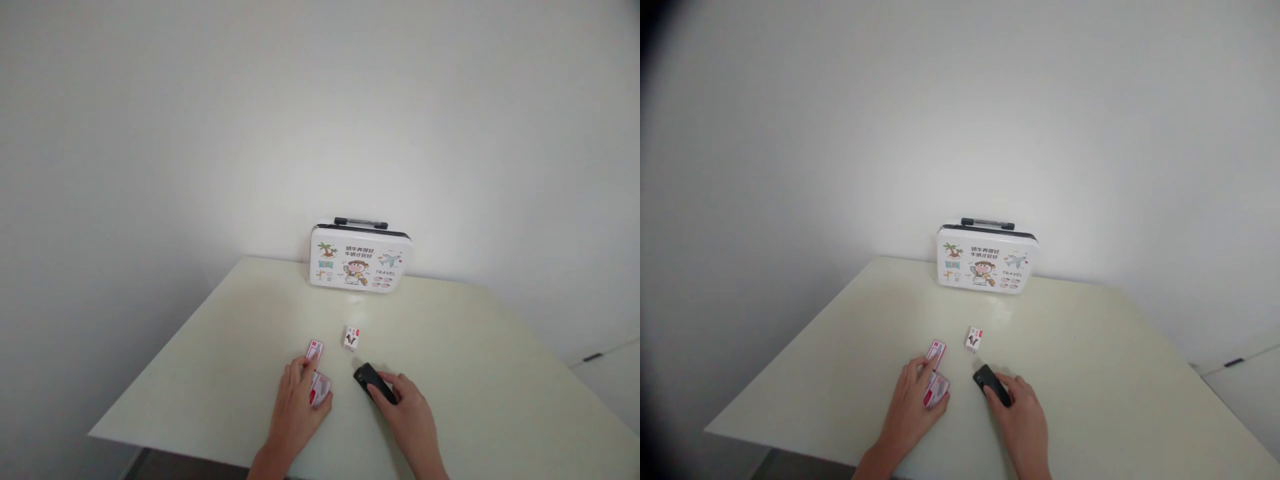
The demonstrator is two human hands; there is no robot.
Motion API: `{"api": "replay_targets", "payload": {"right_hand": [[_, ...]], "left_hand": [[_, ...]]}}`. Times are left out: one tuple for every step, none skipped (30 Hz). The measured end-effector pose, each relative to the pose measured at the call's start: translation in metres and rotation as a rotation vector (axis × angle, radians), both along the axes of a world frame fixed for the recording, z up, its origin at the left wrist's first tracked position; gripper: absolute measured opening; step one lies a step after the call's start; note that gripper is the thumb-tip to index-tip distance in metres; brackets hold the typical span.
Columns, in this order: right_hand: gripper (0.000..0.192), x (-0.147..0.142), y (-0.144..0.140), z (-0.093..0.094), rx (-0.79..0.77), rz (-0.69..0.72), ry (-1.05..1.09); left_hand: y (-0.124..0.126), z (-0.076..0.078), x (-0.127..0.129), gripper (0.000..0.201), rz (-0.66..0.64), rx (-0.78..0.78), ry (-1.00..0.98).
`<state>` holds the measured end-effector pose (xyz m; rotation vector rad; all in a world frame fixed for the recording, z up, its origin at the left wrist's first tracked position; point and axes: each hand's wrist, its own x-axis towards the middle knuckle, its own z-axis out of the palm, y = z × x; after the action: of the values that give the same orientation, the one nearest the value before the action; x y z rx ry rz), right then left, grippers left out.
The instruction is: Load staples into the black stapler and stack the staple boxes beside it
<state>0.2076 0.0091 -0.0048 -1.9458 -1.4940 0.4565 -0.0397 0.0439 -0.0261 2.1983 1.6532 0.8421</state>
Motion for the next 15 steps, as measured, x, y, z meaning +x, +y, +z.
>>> {"api": "replay_targets", "payload": {"right_hand": [[0.04, 0.001, 0.005, -0.001, 0.013, -0.051, 0.016], [0.044, 0.001, 0.01, -0.003, 0.019, -0.1, 0.043], [0.047, 0.001, 0.018, -0.005, 0.026, -0.139, 0.075], [0.05, 0.0, 0.026, -0.007, 0.038, -0.164, 0.102], [0.053, 0.0, 0.035, -0.009, 0.054, -0.173, 0.122], [0.055, -0.001, 0.044, -0.01, 0.067, -0.169, 0.134], [0.058, -0.002, 0.053, -0.01, 0.074, -0.159, 0.143], [0.061, -0.003, 0.062, -0.01, 0.08, -0.146, 0.155], [0.062, -0.004, 0.069, -0.009, 0.084, -0.128, 0.169], [0.062, -0.006, 0.076, -0.008, 0.085, -0.107, 0.184], [0.062, -0.008, 0.08, -0.008, 0.085, -0.082, 0.2], [0.061, -0.011, 0.083, -0.008, 0.084, -0.056, 0.217], [0.059, -0.014, 0.084, -0.008, 0.083, -0.033, 0.234], [0.058, -0.018, 0.083, -0.008, 0.082, -0.013, 0.251], [0.058, -0.022, 0.08, -0.009, 0.082, 0.003, 0.268]], "left_hand": [[0.002, 0.0, 0.005, 0.077, 0.009, 0.01, -0.004], [0.004, 0.0, 0.01, 0.076, 0.018, 0.021, -0.009], [0.006, -0.001, 0.015, 0.076, 0.022, 0.033, -0.014], [0.008, -0.001, 0.019, 0.076, 0.021, 0.046, -0.022], [0.01, -0.001, 0.024, 0.076, 0.014, 0.058, -0.029], [0.013, -0.002, 0.029, 0.076, 0.007, 0.07, -0.036], [0.016, -0.002, 0.034, 0.076, -0.001, 0.08, -0.041], [0.019, -0.003, 0.04, 0.075, -0.008, 0.089, -0.043], [0.023, -0.004, 0.045, 0.073, -0.015, 0.097, -0.043], [0.027, -0.005, 0.051, 0.073, -0.023, 0.101, -0.041], [0.031, -0.007, 0.056, 0.073, -0.031, 0.104, -0.038], [0.035, -0.008, 0.061, 0.075, -0.04, 0.106, -0.035], [0.038, -0.008, 0.065, 0.075, -0.05, 0.108, -0.031], [0.041, -0.009, 0.069, 0.075, -0.057, 0.111, -0.026], [0.043, -0.009, 0.071, 0.072, -0.063, 0.114, -0.021]]}}
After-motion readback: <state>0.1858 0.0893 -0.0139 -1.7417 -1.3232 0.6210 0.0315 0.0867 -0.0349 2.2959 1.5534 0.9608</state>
